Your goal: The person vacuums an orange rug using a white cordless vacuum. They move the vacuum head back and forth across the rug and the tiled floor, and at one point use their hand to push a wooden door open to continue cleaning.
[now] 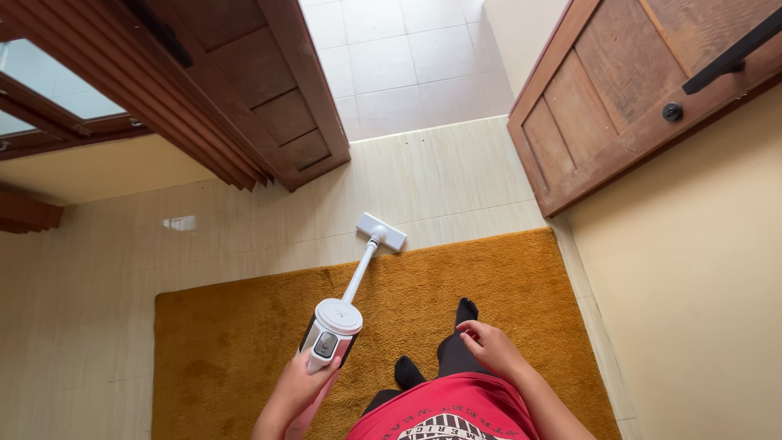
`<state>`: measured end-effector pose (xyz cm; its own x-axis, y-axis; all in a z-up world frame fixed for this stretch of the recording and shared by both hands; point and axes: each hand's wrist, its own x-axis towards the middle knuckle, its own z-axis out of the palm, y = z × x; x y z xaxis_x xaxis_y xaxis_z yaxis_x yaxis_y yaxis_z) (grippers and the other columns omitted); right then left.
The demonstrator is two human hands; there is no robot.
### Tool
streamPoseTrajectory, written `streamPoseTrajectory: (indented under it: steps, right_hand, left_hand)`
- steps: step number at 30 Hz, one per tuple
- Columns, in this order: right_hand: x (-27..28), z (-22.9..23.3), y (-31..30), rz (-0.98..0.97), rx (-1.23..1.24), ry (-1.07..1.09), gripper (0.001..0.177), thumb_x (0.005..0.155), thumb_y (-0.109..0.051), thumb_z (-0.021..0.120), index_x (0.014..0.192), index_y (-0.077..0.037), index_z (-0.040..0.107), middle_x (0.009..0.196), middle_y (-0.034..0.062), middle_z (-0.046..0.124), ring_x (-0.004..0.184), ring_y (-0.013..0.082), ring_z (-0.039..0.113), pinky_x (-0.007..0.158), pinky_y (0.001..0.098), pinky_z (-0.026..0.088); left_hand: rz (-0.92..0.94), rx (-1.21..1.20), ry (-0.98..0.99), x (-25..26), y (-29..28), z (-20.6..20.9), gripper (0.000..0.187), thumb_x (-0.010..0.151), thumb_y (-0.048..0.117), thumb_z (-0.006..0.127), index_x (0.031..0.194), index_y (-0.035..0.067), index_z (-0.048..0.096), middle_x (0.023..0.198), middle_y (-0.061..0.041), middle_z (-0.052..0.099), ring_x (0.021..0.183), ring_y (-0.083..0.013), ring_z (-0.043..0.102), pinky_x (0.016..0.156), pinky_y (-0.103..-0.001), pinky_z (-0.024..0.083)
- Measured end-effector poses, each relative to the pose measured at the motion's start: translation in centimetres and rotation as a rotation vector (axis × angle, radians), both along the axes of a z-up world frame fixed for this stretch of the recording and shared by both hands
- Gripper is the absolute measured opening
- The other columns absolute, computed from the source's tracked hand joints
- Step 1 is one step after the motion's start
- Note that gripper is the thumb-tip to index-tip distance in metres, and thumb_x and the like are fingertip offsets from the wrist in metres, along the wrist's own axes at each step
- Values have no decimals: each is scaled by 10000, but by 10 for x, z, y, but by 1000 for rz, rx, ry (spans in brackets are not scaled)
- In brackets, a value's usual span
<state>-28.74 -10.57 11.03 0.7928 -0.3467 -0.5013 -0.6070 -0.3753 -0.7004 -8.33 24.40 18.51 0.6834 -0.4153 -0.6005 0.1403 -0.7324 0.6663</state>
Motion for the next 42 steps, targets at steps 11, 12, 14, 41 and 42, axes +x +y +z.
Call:
streamPoseTrajectory:
  steps: [11,12,14,41,42]
  right_hand:
    - [-2,2,-65,-53,4,38,293,947,-282,634,1177,-113,702,1025,84,789,864,230,756,803,350,585]
    - [-2,2,-74,-60,6,35,294,948,-283,633,1175,-111,704,1025,83,790,863,228,757,802,350,586]
    - [0,1,-94,-69,2,33,300,941,-284,634,1177,-112,704,1033,78,791,869,224,761,803,349,588]
    - [-6,2,-180,-118,-51,157,318,954,-309,603,1195,-125,700,1069,85,788,941,234,760,845,360,582]
    - [-11,1,-171,-129,-50,164,317,950,-306,608,1194,-125,701,1068,83,788,933,234,763,842,361,584]
  left_hand:
    - [-87,-123,-28,39,-123,1,369,871,408,734,942,46,723,687,-70,712,622,-165,668,613,-340,537]
    - [-76,-145,-7,45,-138,-4,369,886,403,731,918,35,716,658,-68,692,587,-157,648,578,-331,524]
    - [13,-174,18,54,-171,-17,318,861,369,745,933,62,709,631,-40,667,521,-140,589,506,-327,481]
    - [525,-599,351,64,-368,-193,291,915,288,739,796,58,605,568,-34,552,457,-147,512,462,-316,430]
    - [516,-588,340,58,-352,-195,296,912,289,741,790,53,610,566,-39,560,453,-149,511,456,-318,423]
